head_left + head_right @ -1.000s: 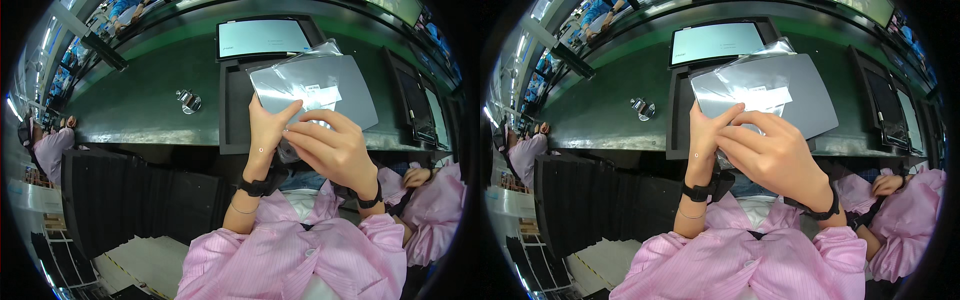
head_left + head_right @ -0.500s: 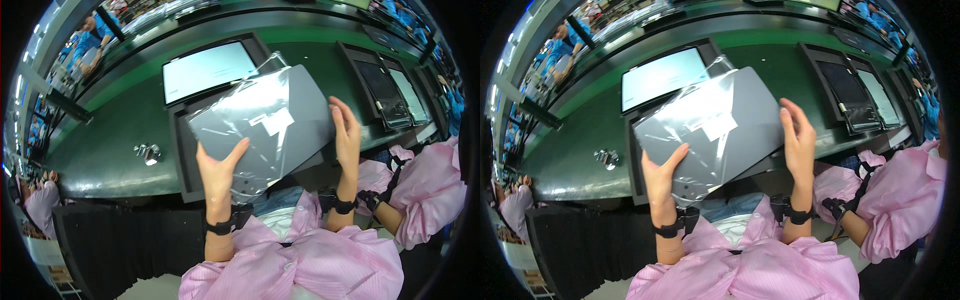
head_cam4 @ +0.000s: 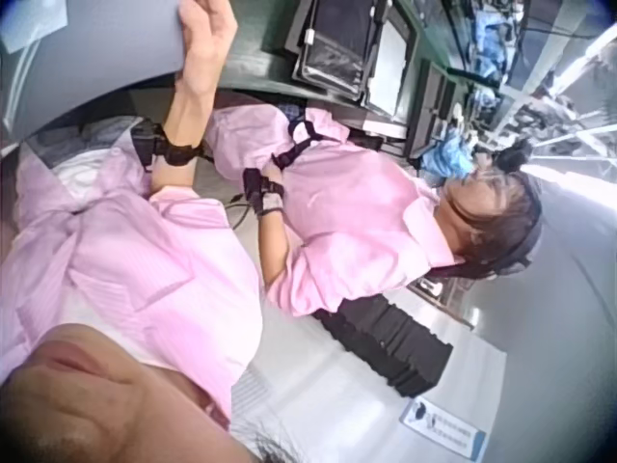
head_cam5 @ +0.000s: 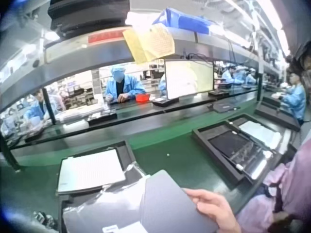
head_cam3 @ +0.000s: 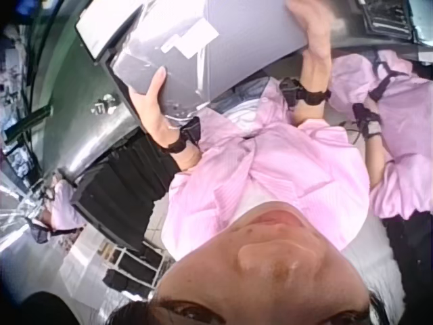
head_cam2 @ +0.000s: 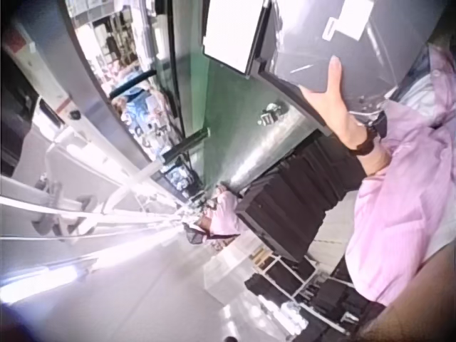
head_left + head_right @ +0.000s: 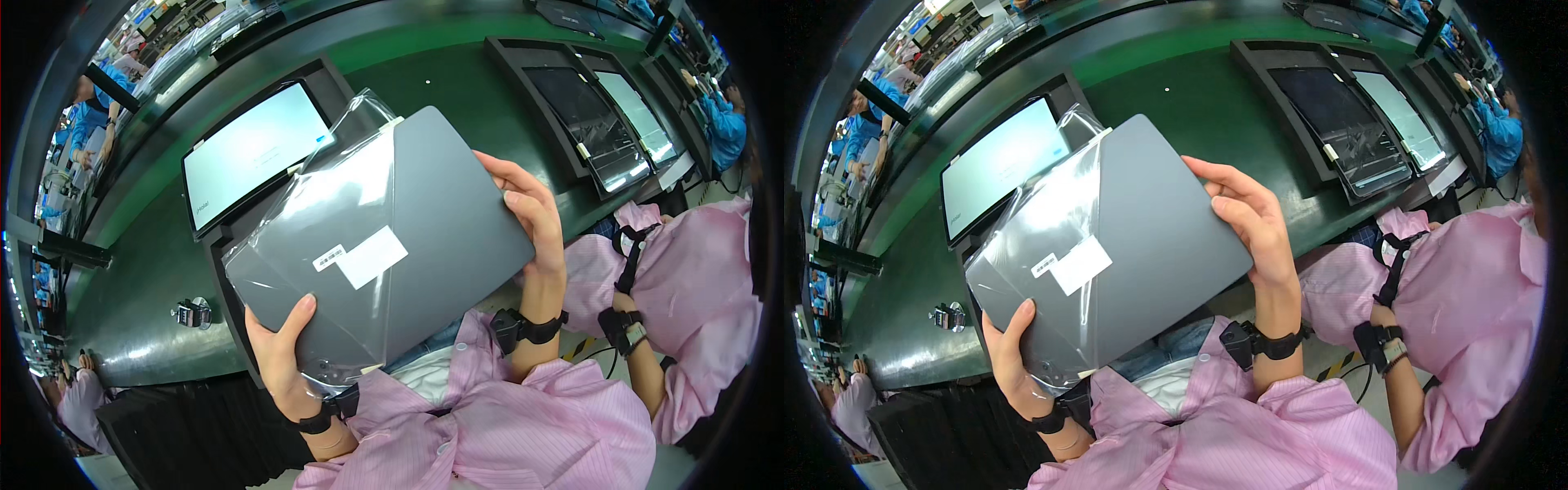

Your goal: Applying protective film and components to a tablet device on an assembly line.

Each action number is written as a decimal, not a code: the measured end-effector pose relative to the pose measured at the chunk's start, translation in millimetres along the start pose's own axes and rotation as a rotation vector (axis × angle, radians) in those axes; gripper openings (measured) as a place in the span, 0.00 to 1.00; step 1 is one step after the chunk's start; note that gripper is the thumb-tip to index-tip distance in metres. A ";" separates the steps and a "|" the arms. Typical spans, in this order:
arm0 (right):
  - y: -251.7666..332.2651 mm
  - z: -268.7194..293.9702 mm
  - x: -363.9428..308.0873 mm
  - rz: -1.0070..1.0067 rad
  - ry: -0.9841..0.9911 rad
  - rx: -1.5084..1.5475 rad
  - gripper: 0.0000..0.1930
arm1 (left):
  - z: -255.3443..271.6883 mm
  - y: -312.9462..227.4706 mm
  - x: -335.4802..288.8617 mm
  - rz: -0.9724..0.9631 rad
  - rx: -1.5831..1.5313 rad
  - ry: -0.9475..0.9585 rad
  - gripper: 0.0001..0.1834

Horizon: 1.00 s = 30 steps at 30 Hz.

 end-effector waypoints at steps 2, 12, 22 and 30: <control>-3.3 -4.3 1.2 -0.011 -0.052 0.089 0.22 | 3.2 1.9 4.0 0.036 0.034 0.038 0.27; -30.7 13.2 1.2 -0.131 -0.164 -0.010 0.15 | 9.5 8.2 3.8 0.010 0.221 0.021 0.29; -37.9 17.9 1.0 -0.202 -0.334 0.150 0.08 | 5.9 6.5 3.7 -0.014 0.261 0.065 0.28; -32.8 8.4 0.2 -0.151 -0.283 0.202 0.11 | 6.8 5.2 3.9 0.009 0.280 0.036 0.27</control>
Point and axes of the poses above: each hand's wrist, its own x-axis towards the middle knuckle, its own z-axis out of the back of the hand, y = z × x, the point moved 4 cm from there along x, towards the middle knuckle, and after that the axes turned 8 degrees about -z, right-handed, at the moved point
